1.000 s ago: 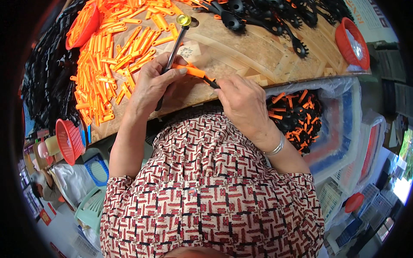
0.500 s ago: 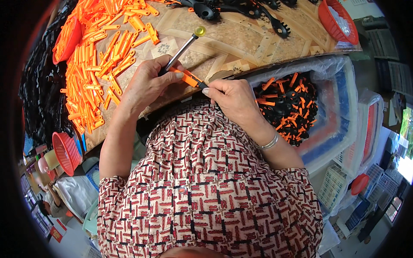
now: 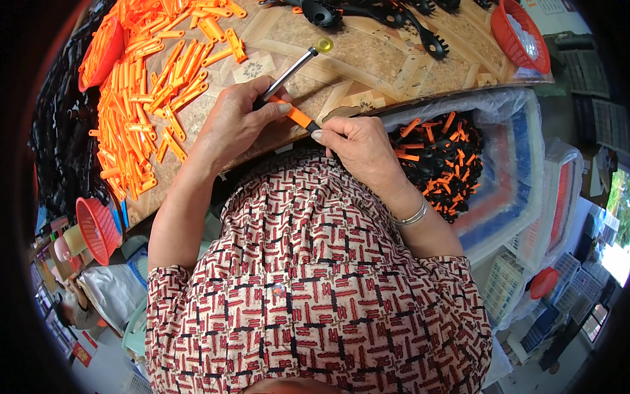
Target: The person assembles garden weeding tools by inserting orange plastic handles into black metal heads. They use a hammer to secure the connection between the handle and the head, then place the finished tools on the table. The process is repeated for multiple units.
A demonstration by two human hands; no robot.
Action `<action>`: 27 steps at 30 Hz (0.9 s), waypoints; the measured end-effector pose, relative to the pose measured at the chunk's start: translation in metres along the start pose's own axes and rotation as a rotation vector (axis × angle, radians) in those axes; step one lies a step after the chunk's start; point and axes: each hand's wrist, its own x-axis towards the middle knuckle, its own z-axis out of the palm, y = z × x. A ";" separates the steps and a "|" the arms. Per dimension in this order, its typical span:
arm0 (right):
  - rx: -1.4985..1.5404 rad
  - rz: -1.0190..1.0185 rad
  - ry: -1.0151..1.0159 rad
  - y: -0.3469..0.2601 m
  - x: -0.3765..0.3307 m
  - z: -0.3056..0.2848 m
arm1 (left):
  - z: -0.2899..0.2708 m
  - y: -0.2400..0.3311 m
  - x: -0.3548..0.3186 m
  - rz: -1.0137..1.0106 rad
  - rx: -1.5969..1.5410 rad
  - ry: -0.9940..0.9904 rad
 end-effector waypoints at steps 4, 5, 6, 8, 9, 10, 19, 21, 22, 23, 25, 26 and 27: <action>-0.048 0.066 -0.077 -0.004 0.000 -0.005 | 0.002 -0.001 0.004 0.040 0.149 0.017; -0.026 0.113 -0.098 -0.002 0.001 -0.005 | 0.002 0.000 0.004 0.052 0.176 0.018; -0.004 0.159 -0.120 0.000 0.002 -0.006 | 0.002 0.001 0.002 0.051 0.207 0.022; 0.123 0.249 -0.164 -0.013 0.003 -0.010 | 0.001 0.007 -0.003 0.049 0.268 0.031; 0.188 0.296 -0.181 -0.022 0.003 -0.011 | 0.001 0.009 -0.002 0.039 0.279 0.027; 0.159 0.345 -0.186 -0.030 0.005 -0.012 | 0.002 0.011 -0.002 0.029 0.290 0.022; 0.283 0.454 -0.159 -0.031 0.015 -0.009 | -0.003 0.002 -0.013 0.063 0.003 0.131; 0.325 0.437 -0.132 -0.026 0.011 -0.008 | -0.013 -0.003 -0.028 0.069 -0.225 0.178; 0.363 0.439 -0.122 -0.024 0.009 -0.007 | -0.020 -0.001 -0.041 0.098 -0.327 0.198; 0.401 0.440 -0.112 -0.022 0.006 -0.006 | -0.022 0.001 -0.052 0.127 -0.429 0.217; 0.460 0.409 -0.113 -0.017 0.006 -0.003 | -0.020 0.001 -0.075 0.246 -0.152 0.269; 0.484 0.381 -0.115 -0.013 0.006 -0.001 | -0.017 0.000 -0.080 0.305 -0.011 0.289; 0.505 0.352 -0.123 -0.010 0.007 0.000 | -0.007 -0.007 -0.081 0.408 0.160 0.380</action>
